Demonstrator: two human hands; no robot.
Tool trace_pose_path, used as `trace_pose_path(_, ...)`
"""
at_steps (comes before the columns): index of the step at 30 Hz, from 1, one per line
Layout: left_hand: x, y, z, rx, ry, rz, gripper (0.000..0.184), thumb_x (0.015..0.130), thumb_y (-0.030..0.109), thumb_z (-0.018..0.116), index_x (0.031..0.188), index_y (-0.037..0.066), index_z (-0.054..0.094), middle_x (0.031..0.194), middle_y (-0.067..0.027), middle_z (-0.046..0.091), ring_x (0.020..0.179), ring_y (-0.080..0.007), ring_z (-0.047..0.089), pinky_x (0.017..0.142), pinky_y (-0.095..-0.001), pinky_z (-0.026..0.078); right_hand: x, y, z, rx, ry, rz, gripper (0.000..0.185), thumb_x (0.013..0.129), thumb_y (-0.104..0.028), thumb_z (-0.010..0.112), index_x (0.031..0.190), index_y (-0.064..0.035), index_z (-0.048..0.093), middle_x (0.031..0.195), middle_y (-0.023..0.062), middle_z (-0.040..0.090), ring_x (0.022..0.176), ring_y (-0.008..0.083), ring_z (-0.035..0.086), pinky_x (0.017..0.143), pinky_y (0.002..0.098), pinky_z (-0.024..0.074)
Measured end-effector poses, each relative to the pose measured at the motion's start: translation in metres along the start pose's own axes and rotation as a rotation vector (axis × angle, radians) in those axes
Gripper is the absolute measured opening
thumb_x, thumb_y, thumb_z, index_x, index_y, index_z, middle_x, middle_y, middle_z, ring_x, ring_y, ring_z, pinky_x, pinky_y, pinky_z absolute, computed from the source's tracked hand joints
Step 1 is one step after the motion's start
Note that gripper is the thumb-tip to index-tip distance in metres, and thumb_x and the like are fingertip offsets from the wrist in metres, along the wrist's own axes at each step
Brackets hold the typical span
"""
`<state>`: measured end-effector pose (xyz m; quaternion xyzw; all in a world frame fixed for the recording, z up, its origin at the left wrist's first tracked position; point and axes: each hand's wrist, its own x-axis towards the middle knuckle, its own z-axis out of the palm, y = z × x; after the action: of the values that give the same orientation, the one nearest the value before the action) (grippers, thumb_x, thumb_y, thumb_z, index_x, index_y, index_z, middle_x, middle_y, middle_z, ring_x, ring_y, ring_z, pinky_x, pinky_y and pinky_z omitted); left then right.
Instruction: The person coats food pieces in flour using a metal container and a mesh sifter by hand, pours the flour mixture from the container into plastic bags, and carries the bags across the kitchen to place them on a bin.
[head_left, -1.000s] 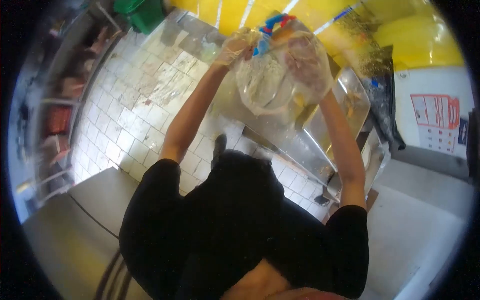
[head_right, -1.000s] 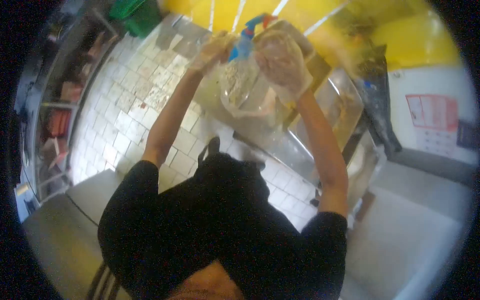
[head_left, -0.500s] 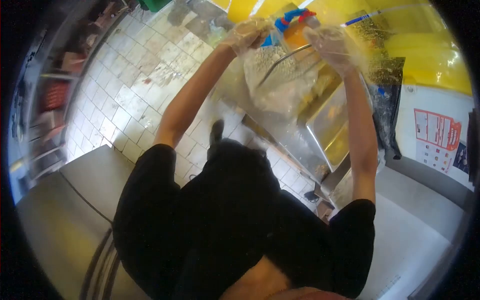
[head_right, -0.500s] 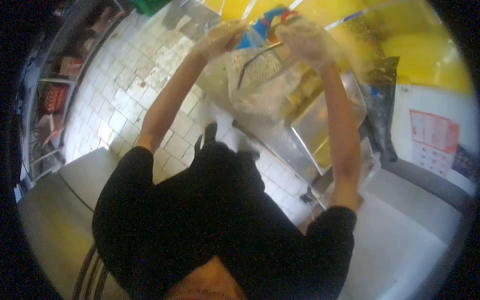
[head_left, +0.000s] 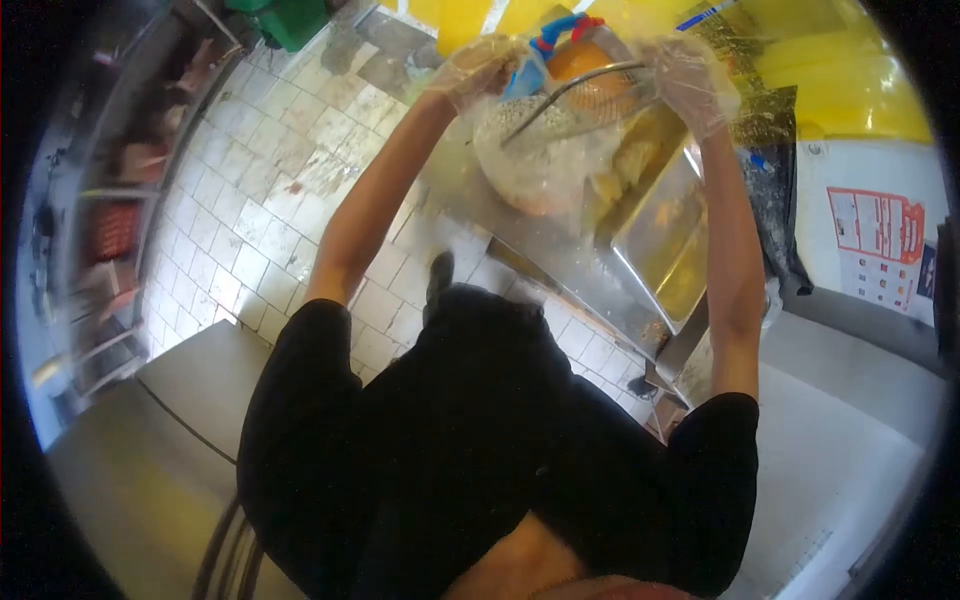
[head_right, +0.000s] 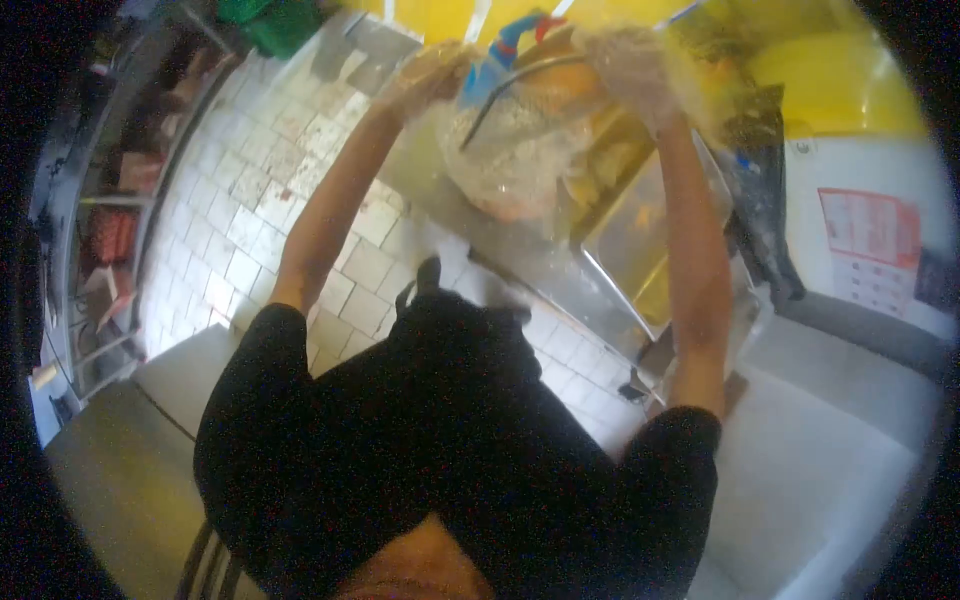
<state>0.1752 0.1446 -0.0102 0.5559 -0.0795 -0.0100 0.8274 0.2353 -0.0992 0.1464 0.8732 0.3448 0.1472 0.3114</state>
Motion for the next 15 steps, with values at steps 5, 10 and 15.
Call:
trace_pose_path(5, -0.004, 0.006, 0.013, -0.128, 0.035, -0.126, 0.011, 0.091, 0.021, 0.055, 0.095, 0.01, 0.054, 0.071, 0.0034, 0.05, 0.052, -0.0053, 0.041, 0.045, -0.0204, 0.031, -0.014, 0.035, 0.103, 1.192, 0.529, 0.032, 0.027, 0.094, -0.017, 0.049, 0.118, -0.0092, 0.057, 0.119, 0.0069, 0.059, 0.103, 0.0194, 0.059, 0.088, 0.0287, 0.0471)
trace_pose_path(10, -0.001, 0.014, 0.022, 0.004, -0.011, -0.139, 0.015, 0.092, 0.024, 0.055, 0.093, 0.009, 0.054, 0.07, 0.0013, 0.051, 0.05, -0.0059, 0.043, 0.045, -0.0197, 0.035, -0.071, 0.05, 0.038, 0.376, 0.226, 0.351, 0.032, 0.095, -0.02, 0.044, 0.121, -0.0049, 0.054, 0.12, 0.0085, 0.057, 0.109, 0.0183, 0.054, 0.096, 0.0317, 0.0412)
trace_pose_path(15, 0.0, -0.021, 0.039, 0.768, -0.129, 0.296, 0.031, 0.092, 0.034, 0.053, 0.105, 0.006, 0.056, 0.093, -0.0079, 0.059, 0.078, -0.0165, 0.056, 0.065, -0.0303, 0.047, -0.207, 0.103, 0.019, 1.255, 0.847, 0.817, 0.045, 0.094, -0.038, 0.043, 0.118, -0.002, 0.056, 0.116, 0.0102, 0.057, 0.109, 0.0197, 0.052, 0.097, 0.0341, 0.0401)
